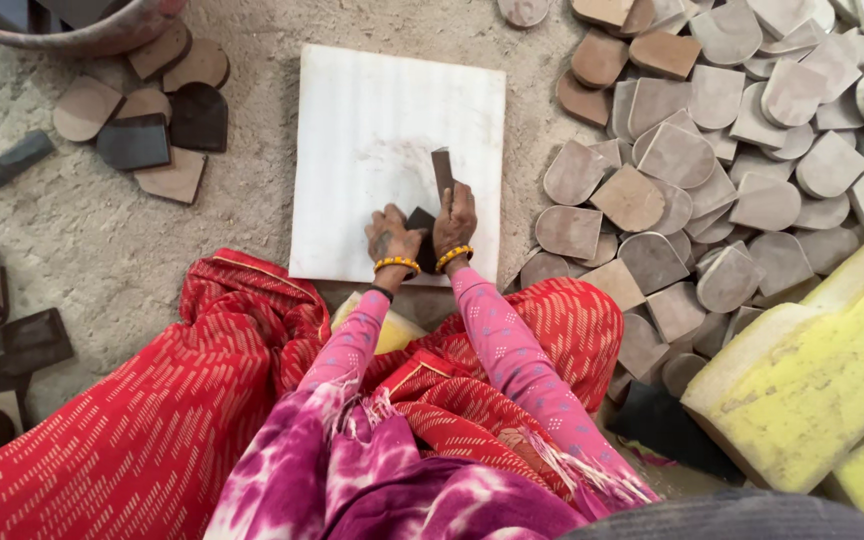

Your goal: The person sits on the floor and grinds small dark stone pieces against a flat white grinding slab, rubbing each piece back and forth to smooth its surface, then sets finished pieces aside and picks up new ones from the surrounding piles.

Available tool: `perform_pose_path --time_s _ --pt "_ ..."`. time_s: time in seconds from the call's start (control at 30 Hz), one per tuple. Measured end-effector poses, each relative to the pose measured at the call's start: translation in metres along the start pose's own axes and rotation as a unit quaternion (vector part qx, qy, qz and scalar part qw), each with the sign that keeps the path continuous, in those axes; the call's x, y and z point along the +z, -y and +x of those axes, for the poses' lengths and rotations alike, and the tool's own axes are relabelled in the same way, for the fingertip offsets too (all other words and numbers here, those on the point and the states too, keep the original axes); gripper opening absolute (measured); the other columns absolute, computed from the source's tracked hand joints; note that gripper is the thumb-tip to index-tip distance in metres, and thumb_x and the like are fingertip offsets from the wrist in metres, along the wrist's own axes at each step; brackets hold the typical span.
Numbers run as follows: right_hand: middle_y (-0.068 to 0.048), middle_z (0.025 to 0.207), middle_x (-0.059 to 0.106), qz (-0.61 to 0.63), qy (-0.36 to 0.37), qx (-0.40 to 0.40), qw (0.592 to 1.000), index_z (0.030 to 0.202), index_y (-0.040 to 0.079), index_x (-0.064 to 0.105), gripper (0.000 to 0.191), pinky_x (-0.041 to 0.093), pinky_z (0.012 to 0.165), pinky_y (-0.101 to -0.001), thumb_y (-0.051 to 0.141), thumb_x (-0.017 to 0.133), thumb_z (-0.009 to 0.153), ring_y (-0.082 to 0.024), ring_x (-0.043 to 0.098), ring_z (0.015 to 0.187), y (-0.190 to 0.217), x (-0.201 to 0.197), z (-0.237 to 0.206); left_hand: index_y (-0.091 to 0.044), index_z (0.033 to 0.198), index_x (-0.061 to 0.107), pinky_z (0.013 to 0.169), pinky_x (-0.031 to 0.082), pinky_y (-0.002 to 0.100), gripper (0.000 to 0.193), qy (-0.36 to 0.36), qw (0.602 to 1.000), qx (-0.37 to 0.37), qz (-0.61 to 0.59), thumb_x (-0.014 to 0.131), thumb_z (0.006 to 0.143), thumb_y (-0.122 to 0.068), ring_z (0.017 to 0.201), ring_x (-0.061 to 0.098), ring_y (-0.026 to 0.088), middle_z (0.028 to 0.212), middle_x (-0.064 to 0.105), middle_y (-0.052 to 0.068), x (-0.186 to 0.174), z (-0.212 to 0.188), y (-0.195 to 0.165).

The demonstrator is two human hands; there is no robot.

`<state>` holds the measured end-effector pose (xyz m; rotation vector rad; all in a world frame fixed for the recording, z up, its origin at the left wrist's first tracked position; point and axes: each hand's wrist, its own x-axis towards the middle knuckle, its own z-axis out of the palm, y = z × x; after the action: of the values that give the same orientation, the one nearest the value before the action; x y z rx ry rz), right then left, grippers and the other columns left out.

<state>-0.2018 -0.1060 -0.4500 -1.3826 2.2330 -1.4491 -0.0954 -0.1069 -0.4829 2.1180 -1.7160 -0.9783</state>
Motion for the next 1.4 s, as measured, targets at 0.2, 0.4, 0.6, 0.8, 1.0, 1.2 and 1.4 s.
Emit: perform_pose_path --time_s 0.2,0.4,0.6,0.8,1.0,1.2,1.4 --pt "-0.022 0.092 0.066 0.102 0.084 0.175 0.976 0.114 -0.001 0.063 0.026 0.051 0.079 -0.042 0.021 0.052 0.108 -0.035 0.062 0.083 -0.016 0.001 0.007 0.0 0.106 0.078 0.091 0.054 0.044 0.043 0.222 0.971 -0.016 -0.081 0.083 0.084 -0.037 0.1 0.072 0.036 0.105 0.077 0.023 0.004 0.025 0.033" --pt "-0.017 0.113 0.071 0.16 0.028 0.092 0.982 0.124 0.0 0.064 0.026 0.053 0.093 -0.0383 0.017 0.059 0.105 -0.033 0.067 0.102 -0.033 -0.013 0.029 0.008 0.105 0.074 0.08 0.059 0.036 0.035 0.18 0.88 -0.016 -0.439 0.082 0.079 -0.013 0.085 0.071 0.026 0.101 0.076 0.02 -0.004 0.037 0.059" --pt "-0.013 0.116 0.068 -0.2 0.149 -0.239 0.939 0.139 0.012 0.063 0.051 0.048 0.097 -0.0461 0.0 0.054 0.089 -0.031 0.063 0.109 0.003 -0.009 -0.008 0.002 0.112 0.066 0.074 0.065 0.039 0.036 0.094 0.768 -0.148 -0.616 0.078 0.077 0.001 0.083 0.072 0.025 0.1 0.073 0.012 -0.008 0.023 0.052" --pt "-0.003 0.13 0.062 -0.209 0.239 -0.247 0.916 0.145 0.013 0.055 0.06 0.046 0.083 -0.0439 0.005 0.053 0.086 -0.028 0.056 0.105 0.013 -0.02 -0.047 -0.001 0.113 0.066 0.083 0.064 0.033 0.042 0.147 0.732 -0.051 -0.663 0.074 0.074 0.014 0.092 0.074 0.02 0.107 0.076 0.01 0.013 0.019 0.067" --pt "0.001 0.132 0.061 -0.268 0.262 -0.208 0.904 0.145 0.019 0.057 0.05 0.045 0.084 -0.0437 0.011 0.056 0.096 -0.028 0.055 0.106 -0.006 0.018 0.004 0.0 0.115 0.067 0.083 0.062 0.032 0.046 0.129 0.734 -0.023 -0.667 0.073 0.073 0.018 0.094 0.073 0.019 0.11 0.076 0.011 0.018 0.027 0.067" --pt "0.001 0.13 0.061 -0.179 0.292 -0.252 0.905 0.14 0.02 0.06 0.046 0.046 0.086 -0.0428 0.017 0.057 0.095 -0.027 0.055 0.11 0.011 0.007 -0.02 0.001 0.114 0.063 0.077 0.062 0.039 0.04 0.166 0.709 -0.068 -0.682 0.072 0.076 0.013 0.086 0.072 0.024 0.102 0.073 0.014 0.015 0.024 0.066" --pt "0.002 0.126 0.062 -0.2 0.301 -0.189 0.913 0.141 0.024 0.062 0.046 0.045 0.086 -0.0425 0.013 0.057 0.096 -0.025 0.055 0.104 0.0 -0.021 -0.029 0.003 0.117 0.062 0.087 0.063 0.037 0.045 0.138 0.748 0.062 -0.646 0.076 0.076 0.019 0.095 0.072 0.022 0.11 0.074 0.013 0.013 0.02 0.066"
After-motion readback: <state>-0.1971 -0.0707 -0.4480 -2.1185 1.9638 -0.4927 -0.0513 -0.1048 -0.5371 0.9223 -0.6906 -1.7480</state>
